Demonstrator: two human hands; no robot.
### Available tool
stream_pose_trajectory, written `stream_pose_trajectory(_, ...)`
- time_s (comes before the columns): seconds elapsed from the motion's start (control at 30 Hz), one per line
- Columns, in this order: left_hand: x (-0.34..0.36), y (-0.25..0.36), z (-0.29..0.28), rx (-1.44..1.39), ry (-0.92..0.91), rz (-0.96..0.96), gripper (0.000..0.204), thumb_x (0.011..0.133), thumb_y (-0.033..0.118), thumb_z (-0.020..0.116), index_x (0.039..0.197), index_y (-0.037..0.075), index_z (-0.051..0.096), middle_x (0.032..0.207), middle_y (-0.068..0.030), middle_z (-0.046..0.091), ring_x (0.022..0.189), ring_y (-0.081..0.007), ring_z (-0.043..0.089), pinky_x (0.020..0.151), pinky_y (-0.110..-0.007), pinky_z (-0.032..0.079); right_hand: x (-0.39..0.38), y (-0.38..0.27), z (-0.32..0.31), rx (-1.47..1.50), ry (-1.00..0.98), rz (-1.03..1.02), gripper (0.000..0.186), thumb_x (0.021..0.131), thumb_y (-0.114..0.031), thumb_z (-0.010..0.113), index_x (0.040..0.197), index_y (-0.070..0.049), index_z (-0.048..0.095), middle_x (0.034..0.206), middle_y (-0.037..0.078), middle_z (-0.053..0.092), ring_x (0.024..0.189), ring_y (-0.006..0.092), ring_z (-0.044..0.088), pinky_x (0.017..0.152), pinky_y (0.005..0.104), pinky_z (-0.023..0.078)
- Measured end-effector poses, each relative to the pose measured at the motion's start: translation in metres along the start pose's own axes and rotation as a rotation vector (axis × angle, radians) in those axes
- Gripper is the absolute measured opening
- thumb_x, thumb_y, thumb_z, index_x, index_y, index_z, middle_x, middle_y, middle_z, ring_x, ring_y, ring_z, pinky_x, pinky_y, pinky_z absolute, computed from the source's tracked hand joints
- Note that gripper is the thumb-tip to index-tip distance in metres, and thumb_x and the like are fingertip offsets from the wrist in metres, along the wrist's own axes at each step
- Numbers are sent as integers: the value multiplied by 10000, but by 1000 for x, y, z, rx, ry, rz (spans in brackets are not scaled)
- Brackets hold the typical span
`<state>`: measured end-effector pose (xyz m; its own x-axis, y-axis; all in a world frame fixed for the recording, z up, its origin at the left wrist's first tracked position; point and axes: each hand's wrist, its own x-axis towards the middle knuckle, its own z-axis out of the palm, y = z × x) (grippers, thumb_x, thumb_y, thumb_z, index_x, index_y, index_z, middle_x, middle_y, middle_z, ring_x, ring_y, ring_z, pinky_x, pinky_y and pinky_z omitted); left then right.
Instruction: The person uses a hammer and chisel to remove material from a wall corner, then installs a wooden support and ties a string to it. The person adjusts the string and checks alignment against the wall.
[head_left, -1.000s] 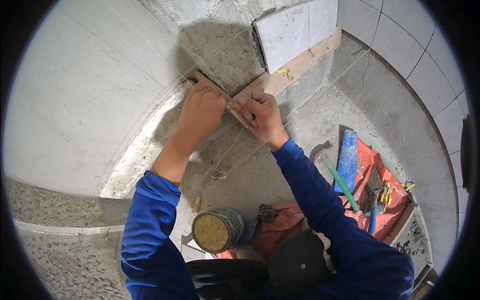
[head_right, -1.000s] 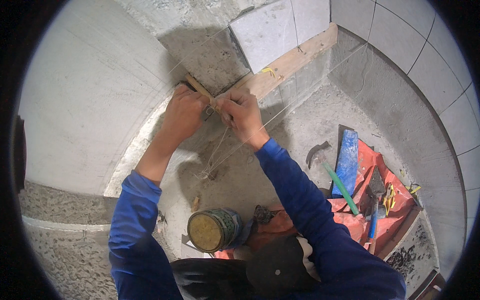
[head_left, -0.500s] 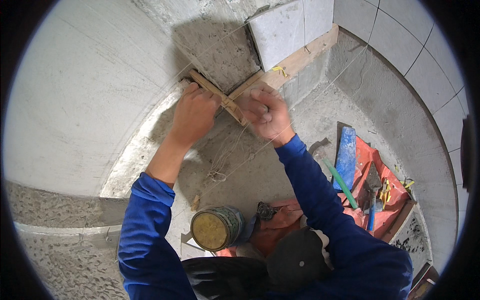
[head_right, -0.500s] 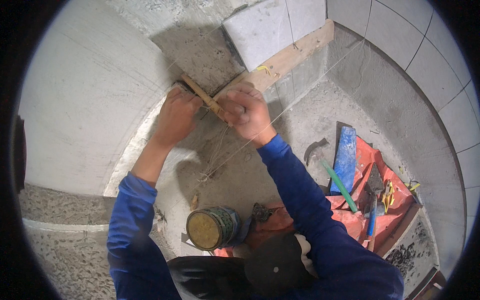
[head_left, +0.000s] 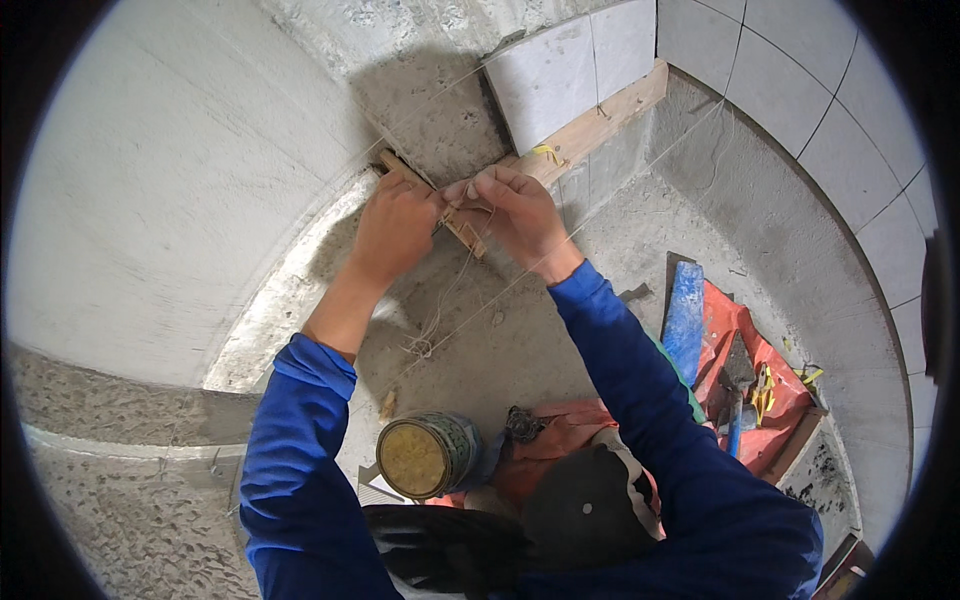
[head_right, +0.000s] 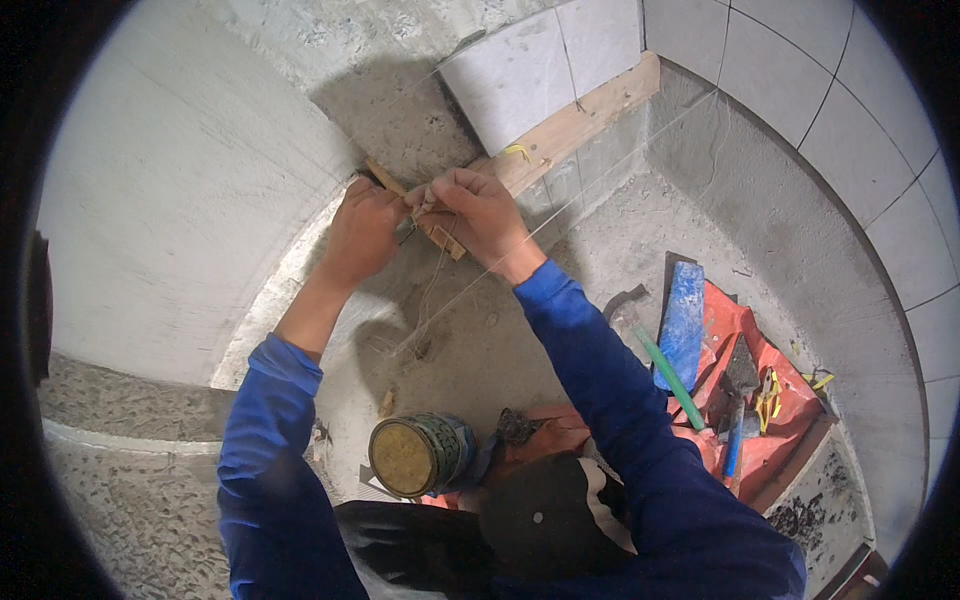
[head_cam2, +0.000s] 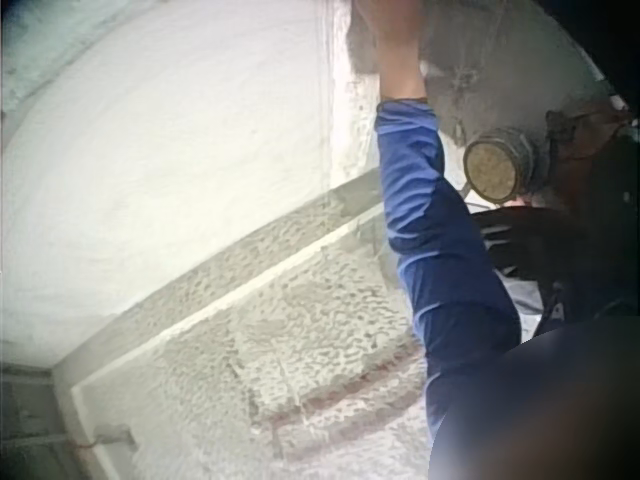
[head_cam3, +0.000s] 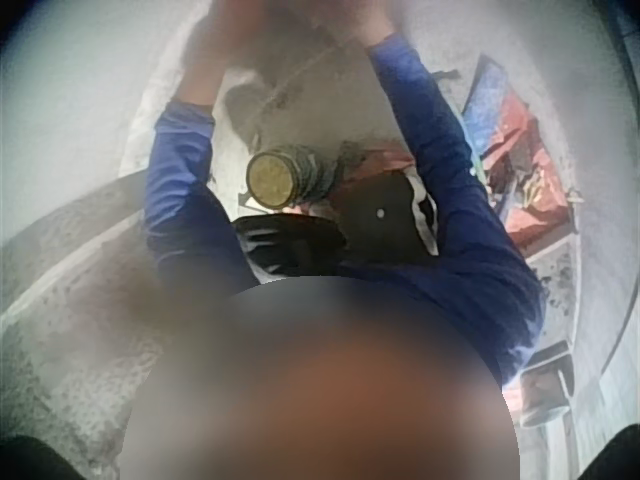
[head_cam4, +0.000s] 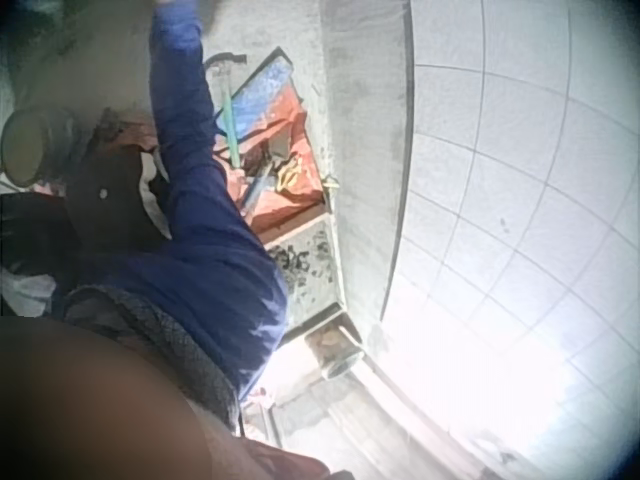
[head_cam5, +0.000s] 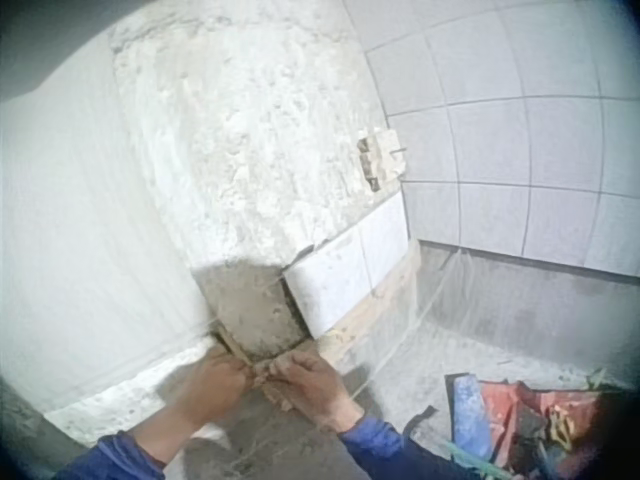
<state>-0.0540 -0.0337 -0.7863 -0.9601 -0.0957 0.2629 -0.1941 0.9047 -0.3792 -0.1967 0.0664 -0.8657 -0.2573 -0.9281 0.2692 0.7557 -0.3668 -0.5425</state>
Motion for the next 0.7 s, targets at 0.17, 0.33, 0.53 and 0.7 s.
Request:
stream_pose_trajectory(0.17, -3, -1, 3, -1, 14, -5, 149, 712, 41, 636, 833, 92, 706, 788, -91, 677, 819, -238, 656, 901, -354, 447, 19, 14, 1, 203, 2, -102, 181, 996, -189, 532, 872, -59, 555, 810, 59, 571, 811, 206, 578, 774, 359, 498)
stream_pose_trajectory(0.33, -4, -5, -1, -13, -120, -3, 205, 681, 32, 661, 864, 111, 709, 796, -80, 681, 830, -230, 658, 922, -342, 435, 23, 17, 3, 411, 2, -46, 221, 1001, -234, 527, 831, -94, 506, 723, 41, 511, 733, 195, 524, 665, 328, 438)
stream_pose_trajectory(0.53, -2, -5, -8, -24, -206, -71, 220, 683, 23, 651, 870, 123, 711, 758, -82, 678, 831, -230, 661, 923, -341, 433, 17, 15, -2, 337, 69, -42, 244, 1001, -263, 525, 819, -109, 473, 670, 38, 469, 704, 203, 503, 642, 319, 420)
stream_pose_trajectory(0.7, -1, -2, -1, -79, -239, -102, 202, 682, 21, 646, 852, 114, 703, 771, -98, 680, 842, -238, 660, 928, -350, 431, 14, 24, -2, 475, 63, 27, 233, 1004, -266, 513, 840, -110, 460, 660, 38, 460, 706, 200, 497, 653, 314, 415)
